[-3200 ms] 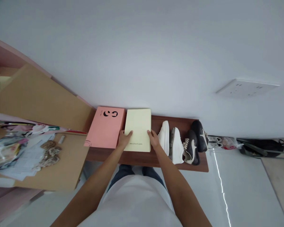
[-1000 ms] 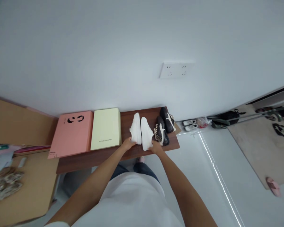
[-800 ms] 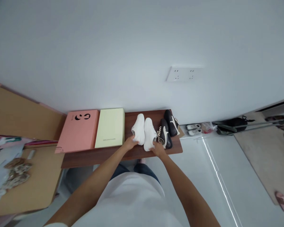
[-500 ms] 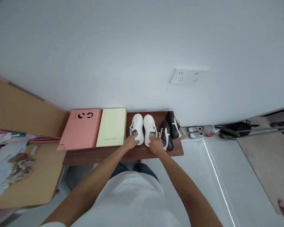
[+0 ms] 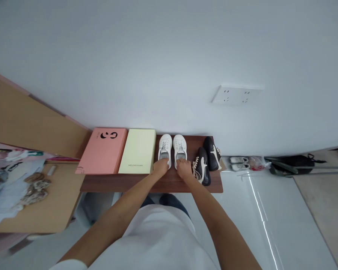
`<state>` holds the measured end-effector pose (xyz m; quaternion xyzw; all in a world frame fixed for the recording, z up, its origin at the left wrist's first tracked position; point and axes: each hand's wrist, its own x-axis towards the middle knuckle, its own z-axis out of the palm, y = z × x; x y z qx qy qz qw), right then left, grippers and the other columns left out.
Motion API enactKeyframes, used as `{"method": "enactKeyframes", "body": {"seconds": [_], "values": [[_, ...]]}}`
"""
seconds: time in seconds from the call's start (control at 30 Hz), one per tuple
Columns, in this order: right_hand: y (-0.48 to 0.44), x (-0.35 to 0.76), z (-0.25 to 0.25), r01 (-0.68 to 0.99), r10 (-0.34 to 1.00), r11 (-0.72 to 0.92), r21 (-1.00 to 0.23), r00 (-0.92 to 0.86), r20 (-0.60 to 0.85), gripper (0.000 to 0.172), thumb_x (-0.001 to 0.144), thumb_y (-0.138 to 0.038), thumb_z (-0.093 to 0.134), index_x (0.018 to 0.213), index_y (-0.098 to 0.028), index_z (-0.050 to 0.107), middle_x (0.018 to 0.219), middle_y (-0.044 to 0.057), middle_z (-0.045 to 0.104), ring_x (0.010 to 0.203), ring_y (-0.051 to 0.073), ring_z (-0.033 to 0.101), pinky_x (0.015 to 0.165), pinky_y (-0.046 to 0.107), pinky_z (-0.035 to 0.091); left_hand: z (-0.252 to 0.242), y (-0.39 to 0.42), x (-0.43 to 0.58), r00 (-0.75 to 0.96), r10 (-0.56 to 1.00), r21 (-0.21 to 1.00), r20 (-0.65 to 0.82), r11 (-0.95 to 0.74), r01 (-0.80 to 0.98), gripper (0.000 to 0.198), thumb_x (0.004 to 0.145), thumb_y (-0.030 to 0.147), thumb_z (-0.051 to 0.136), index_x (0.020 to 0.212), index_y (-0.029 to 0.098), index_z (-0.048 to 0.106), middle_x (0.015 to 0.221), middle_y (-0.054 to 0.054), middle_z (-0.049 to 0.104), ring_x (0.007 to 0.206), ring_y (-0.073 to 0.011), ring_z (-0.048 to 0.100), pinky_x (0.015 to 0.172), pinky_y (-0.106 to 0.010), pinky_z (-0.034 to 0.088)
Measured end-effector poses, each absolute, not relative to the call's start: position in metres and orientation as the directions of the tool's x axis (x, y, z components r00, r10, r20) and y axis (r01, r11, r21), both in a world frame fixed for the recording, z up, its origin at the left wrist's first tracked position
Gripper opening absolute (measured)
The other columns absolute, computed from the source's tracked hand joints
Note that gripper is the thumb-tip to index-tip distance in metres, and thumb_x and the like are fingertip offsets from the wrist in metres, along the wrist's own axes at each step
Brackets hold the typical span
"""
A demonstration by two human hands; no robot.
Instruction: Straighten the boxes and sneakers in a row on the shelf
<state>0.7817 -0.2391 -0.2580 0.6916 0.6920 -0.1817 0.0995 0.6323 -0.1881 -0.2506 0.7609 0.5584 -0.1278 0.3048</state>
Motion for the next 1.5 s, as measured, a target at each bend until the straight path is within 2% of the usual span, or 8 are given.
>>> {"method": "enactKeyframes", "body": {"seconds": [0.13,0.37,0.6,0.83,1.03,1.17,1.33,1.5], "values": [[-0.234,0.777,-0.263,0.99,0.918,-0.029,-0.138,-0.028,-0.396,0.022,0.099,-0.02,0.049,0.115,-0.016,0.064,0.126,0.017,0.065,0.114,0.029,0.061,0.092,0.039,0.044,-0.255,-0.185,0.637,0.304,0.772,0.334,-0.559,-0.126,0.934,0.035,0.094,0.015,0.05,0.125,0.02,0.065,0.124,-0.017,0.071,0.119,-0.0293,0.066,0.098,-0.038,0.048],[-0.223,0.774,-0.274,0.982,0.91,-0.069,-0.176,-0.011,-0.415,0.022,0.099,-0.02,0.05,0.114,-0.017,0.064,0.129,0.019,0.063,0.118,0.031,0.059,0.095,0.038,0.043,-0.258,-0.179,0.635,0.298,0.768,0.295,-0.567,-0.149,0.944,0.036,0.096,0.014,0.043,0.125,0.019,0.064,0.116,-0.016,0.073,0.119,-0.0285,0.066,0.098,-0.038,0.049],[-0.22,0.769,-0.281,0.992,0.908,-0.051,-0.117,-0.003,-0.419,0.023,0.098,-0.019,0.051,0.117,-0.017,0.063,0.126,0.017,0.065,0.115,0.027,0.061,0.093,0.038,0.046,-0.261,-0.174,0.637,0.298,0.761,0.29,-0.576,-0.151,0.945,0.034,0.099,0.013,0.042,0.124,0.015,0.065,0.118,-0.02,0.071,0.119,-0.0312,0.066,0.1,-0.042,0.049],[-0.22,0.769,-0.283,0.987,0.9,-0.074,-0.142,0.005,-0.436,0.022,0.098,-0.019,0.051,0.115,-0.016,0.065,0.126,0.017,0.065,0.116,0.028,0.061,0.093,0.037,0.047,-0.266,-0.176,0.645,0.287,0.762,0.258,-0.58,-0.162,0.952,0.037,0.099,0.009,0.038,0.127,0.013,0.062,0.122,-0.022,0.069,0.121,-0.0308,0.065,0.101,-0.043,0.049],[-0.218,0.769,-0.271,0.972,0.911,-0.132,-0.194,0.042,-0.411,0.029,0.099,-0.036,0.056,0.12,-0.02,0.065,0.129,0.016,0.064,0.12,0.029,0.058,0.095,0.037,0.046,-0.26,-0.177,0.648,0.272,0.797,0.223,-0.538,-0.177,0.959,0.037,0.098,0.01,0.04,0.129,0.01,0.062,0.125,-0.024,0.067,0.123,-0.0331,0.063,0.1,-0.043,0.05],[-0.214,0.779,-0.257,0.962,0.936,-0.155,-0.224,0.071,-0.345,0.033,0.102,-0.039,0.048,0.119,-0.019,0.067,0.128,0.017,0.064,0.117,0.03,0.058,0.095,0.037,0.044,-0.247,-0.173,0.661,0.353,0.804,0.25,-0.478,-0.26,0.932,0.035,0.098,0.016,0.049,0.13,0.009,0.061,0.123,-0.024,0.067,0.123,-0.0356,0.062,0.101,-0.043,0.049],[-0.212,0.804,-0.242,0.953,0.95,-0.206,-0.221,0.14,-0.28,0.035,0.102,-0.037,0.046,0.123,-0.018,0.067,0.125,0.016,0.065,0.114,0.029,0.058,0.093,0.035,0.042,-0.233,-0.172,0.692,0.451,0.782,0.259,-0.43,-0.372,0.891,0.039,0.098,0.014,0.041,0.134,0.011,0.057,0.119,-0.022,0.067,0.121,-0.034,0.063,0.1,-0.045,0.049],[-0.225,0.84,-0.243,0.931,0.947,-0.277,-0.239,0.223,-0.229,0.035,0.102,-0.039,0.046,0.119,-0.018,0.069,0.121,0.015,0.067,0.111,0.028,0.059,0.093,0.034,0.041,-0.229,-0.183,0.716,0.505,0.751,0.282,-0.426,-0.42,0.863,0.036,0.099,0.022,0.047,0.133,0.014,0.055,0.125,-0.021,0.066,0.121,-0.0331,0.063,0.098,-0.042,0.05]]}}
